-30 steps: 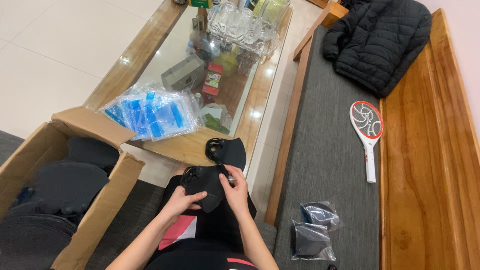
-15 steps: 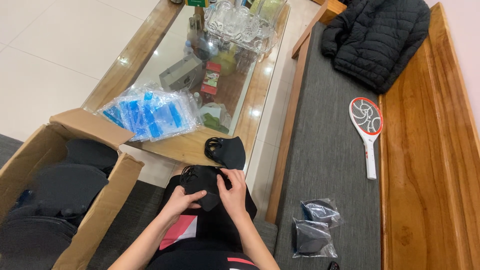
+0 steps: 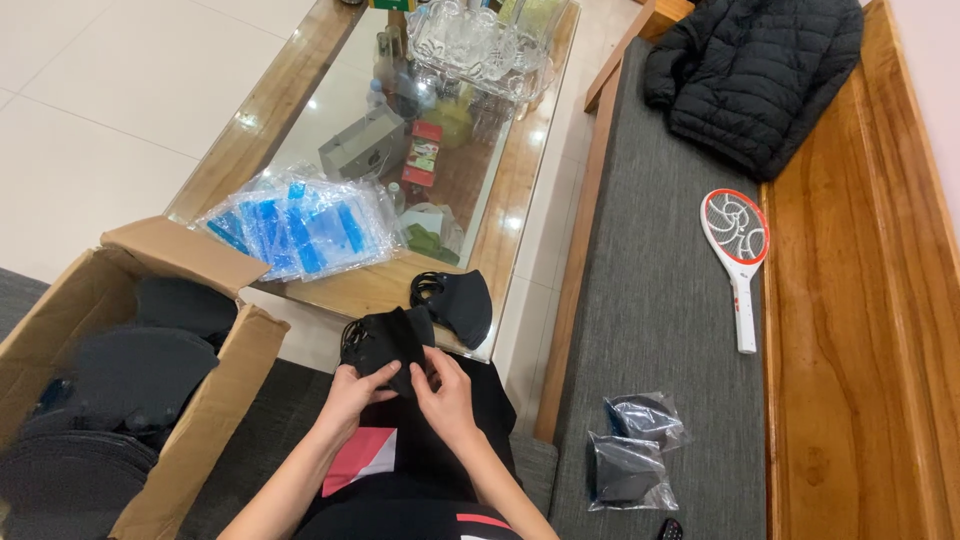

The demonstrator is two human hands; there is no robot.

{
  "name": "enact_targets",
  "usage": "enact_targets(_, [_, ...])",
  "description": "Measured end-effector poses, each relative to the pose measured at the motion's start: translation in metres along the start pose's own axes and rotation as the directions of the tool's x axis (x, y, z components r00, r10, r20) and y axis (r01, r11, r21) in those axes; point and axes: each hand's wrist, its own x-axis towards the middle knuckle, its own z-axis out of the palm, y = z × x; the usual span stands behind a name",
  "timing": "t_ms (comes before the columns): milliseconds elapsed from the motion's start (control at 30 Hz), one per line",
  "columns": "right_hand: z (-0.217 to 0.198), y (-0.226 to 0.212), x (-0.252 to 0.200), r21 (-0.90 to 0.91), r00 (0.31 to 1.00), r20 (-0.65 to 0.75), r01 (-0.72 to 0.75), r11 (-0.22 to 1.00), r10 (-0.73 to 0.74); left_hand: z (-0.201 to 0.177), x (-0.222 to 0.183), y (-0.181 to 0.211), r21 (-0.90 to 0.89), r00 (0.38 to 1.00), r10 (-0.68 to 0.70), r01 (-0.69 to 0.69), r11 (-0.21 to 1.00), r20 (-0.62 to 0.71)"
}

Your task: Packaging black fabric face masks into individual plastic bags

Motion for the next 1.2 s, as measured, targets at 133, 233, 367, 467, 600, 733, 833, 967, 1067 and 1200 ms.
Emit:
enact_targets(133, [0.002, -0.006, -0.003, 0.004, 1.0, 0.015, 0.01, 1.0, -0.01, 0.005, -0.01, 0.011, -0.042, 1.0, -0.001, 0.0, 0.999, -0.019])
enact_targets(233, [0.004, -0.006, -0.003, 0.005, 0.999, 0.022, 0.032, 0.999, -0.032, 0.006, -0.009, 0.009, -0.064, 0.999, -0.001, -0.001, 0.998, -0.034])
enact_targets(367, [0.006, -0.004, -0.002, -0.083, 0.996, 0.001, 0.09, 0.993, -0.09, 0.012, -0.025, 0.024, -0.075, 1.0, -0.006, 0.005, 0.997, -0.021])
enact_targets(467, [0.007, 0.002, -0.001, -0.13, 0.998, -0.032, 0.053, 0.99, -0.058, 0.01, -0.018, 0.017, -0.071, 1.0, -0.011, 0.01, 0.997, -0.006])
enact_targets(600, [0.008, 0.014, 0.002, -0.075, 0.994, -0.038, -0.109, 0.991, 0.106, 0.01, -0.013, 0.008, -0.058, 1.0, 0.015, -0.016, 0.998, -0.004])
enact_targets(733, [0.006, 0.025, 0.015, 0.05, 0.986, -0.017, -0.162, 0.986, 0.163, 0.004, -0.001, 0.0, -0.066, 1.0, 0.001, -0.003, 0.998, -0.021])
enact_targets(833, [0.011, 0.06, 0.027, 0.12, 0.973, -0.079, -0.209, 0.971, 0.219, -0.008, 0.011, -0.009, -0.083, 0.995, 0.019, -0.027, 0.996, -0.1])
enact_targets(967, [0.011, 0.101, 0.05, 0.518, 0.884, -0.183, -0.284, 0.807, 0.43, -0.012, -0.002, 0.008, -0.115, 0.986, 0.036, -0.056, 0.992, -0.164])
enact_targets(1067, [0.003, 0.119, 0.065, 0.583, 0.807, -0.208, -0.352, 0.732, 0.553, -0.014, -0.009, 0.019, -0.124, 0.984, 0.063, -0.085, 0.989, -0.166])
enact_targets(1200, [-0.004, 0.135, 0.072, 0.574, 0.737, -0.194, -0.449, 0.684, 0.647, -0.013, -0.017, 0.032, -0.126, 0.986, 0.071, -0.09, 0.988, -0.149])
